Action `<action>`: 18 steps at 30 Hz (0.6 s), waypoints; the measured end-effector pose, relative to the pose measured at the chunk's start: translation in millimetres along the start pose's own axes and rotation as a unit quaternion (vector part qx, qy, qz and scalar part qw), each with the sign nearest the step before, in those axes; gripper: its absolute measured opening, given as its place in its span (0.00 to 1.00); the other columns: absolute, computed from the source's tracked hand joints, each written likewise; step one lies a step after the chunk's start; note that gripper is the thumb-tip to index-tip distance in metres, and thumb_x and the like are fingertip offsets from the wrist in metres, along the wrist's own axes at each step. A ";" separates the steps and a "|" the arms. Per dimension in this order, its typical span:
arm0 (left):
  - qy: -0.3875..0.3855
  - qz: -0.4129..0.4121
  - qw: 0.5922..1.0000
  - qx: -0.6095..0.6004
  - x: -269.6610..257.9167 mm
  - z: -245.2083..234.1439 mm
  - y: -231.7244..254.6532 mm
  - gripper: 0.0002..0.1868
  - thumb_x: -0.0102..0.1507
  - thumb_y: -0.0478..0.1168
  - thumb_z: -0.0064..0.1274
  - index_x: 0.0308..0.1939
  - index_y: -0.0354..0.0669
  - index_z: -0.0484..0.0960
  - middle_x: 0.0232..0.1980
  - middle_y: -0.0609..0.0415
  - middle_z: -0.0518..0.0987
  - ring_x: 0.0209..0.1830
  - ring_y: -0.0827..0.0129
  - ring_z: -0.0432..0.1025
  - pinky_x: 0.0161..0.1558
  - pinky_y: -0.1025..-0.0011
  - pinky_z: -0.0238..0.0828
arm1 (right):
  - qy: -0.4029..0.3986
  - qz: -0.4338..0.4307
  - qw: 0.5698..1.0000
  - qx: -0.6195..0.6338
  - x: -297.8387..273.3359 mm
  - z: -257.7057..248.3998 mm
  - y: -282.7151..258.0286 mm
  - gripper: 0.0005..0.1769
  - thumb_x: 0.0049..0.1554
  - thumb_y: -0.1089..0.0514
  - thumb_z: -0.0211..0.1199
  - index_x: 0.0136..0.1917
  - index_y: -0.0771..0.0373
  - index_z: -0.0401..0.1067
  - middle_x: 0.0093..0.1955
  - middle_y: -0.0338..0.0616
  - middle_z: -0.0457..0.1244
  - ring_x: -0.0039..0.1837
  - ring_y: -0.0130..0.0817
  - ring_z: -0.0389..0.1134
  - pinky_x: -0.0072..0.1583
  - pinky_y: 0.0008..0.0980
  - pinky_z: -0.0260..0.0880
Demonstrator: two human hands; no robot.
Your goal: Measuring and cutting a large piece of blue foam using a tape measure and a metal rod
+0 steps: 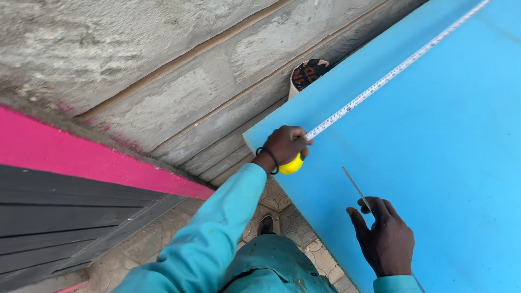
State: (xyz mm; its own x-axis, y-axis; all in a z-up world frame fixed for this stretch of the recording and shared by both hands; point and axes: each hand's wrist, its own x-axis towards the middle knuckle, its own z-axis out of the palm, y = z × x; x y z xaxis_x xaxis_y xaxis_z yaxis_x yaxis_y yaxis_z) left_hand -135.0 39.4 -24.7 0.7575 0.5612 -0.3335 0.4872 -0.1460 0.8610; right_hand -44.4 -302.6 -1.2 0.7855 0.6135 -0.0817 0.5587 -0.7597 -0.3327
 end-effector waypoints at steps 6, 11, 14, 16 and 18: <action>-0.033 -0.035 0.997 -0.064 9.9 39.7 23.5 0.18 0.79 0.51 0.53 0.55 0.51 0.97 0.47 0.58 0.99 0.48 0.64 0.87 0.51 0.54 0.86 | 0.038 0.019 0.999 -0.001 24.5 -10.3 3.2 0.19 0.70 0.33 0.76 0.65 0.42 0.86 0.63 0.20 0.79 0.42 0.39 0.77 0.42 0.48 0.74; -0.043 -0.023 0.995 -0.082 32.2 58.9 20.4 0.18 0.77 0.49 0.52 0.51 0.48 0.97 0.46 0.56 0.99 0.49 0.64 0.89 0.52 0.53 0.87 | 0.069 0.005 0.998 0.005 38.1 -0.3 10.3 0.19 0.71 0.35 0.77 0.68 0.42 0.85 0.62 0.21 0.78 0.40 0.38 0.74 0.40 0.46 0.68; -0.059 -0.032 0.996 -0.066 54.8 66.2 40.0 0.18 0.76 0.49 0.51 0.51 0.51 0.97 0.44 0.60 0.99 0.50 0.66 0.87 0.53 0.55 0.87 | 0.068 0.011 0.998 -0.001 43.2 2.8 4.1 0.17 0.71 0.34 0.77 0.65 0.41 0.83 0.62 0.23 0.76 0.41 0.40 0.75 0.40 0.49 0.67; -0.063 -0.025 0.995 -0.076 53.7 67.0 48.6 0.18 0.75 0.49 0.51 0.51 0.51 0.97 0.44 0.59 0.99 0.49 0.66 0.87 0.52 0.56 0.86 | 0.063 0.019 0.998 0.001 42.4 1.2 1.4 0.18 0.71 0.34 0.76 0.67 0.41 0.84 0.63 0.22 0.77 0.42 0.40 0.75 0.41 0.49 0.69; -0.063 -0.020 0.994 -0.084 44.9 67.1 47.4 0.17 0.75 0.48 0.52 0.51 0.51 0.97 0.44 0.59 0.99 0.49 0.66 0.87 0.51 0.56 0.86 | 0.056 0.025 0.998 0.004 39.7 3.0 0.7 0.19 0.71 0.33 0.76 0.69 0.40 0.84 0.64 0.21 0.77 0.42 0.40 0.76 0.41 0.49 0.70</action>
State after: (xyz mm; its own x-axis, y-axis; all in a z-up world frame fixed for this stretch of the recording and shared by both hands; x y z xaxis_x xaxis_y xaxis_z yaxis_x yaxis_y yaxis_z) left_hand -48.7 3.0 -24.5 0.7919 0.4566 -0.4054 0.4470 0.0189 0.8943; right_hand -13.6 -278.1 -7.4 0.8377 0.5461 0.0078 0.5160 -0.7867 -0.3388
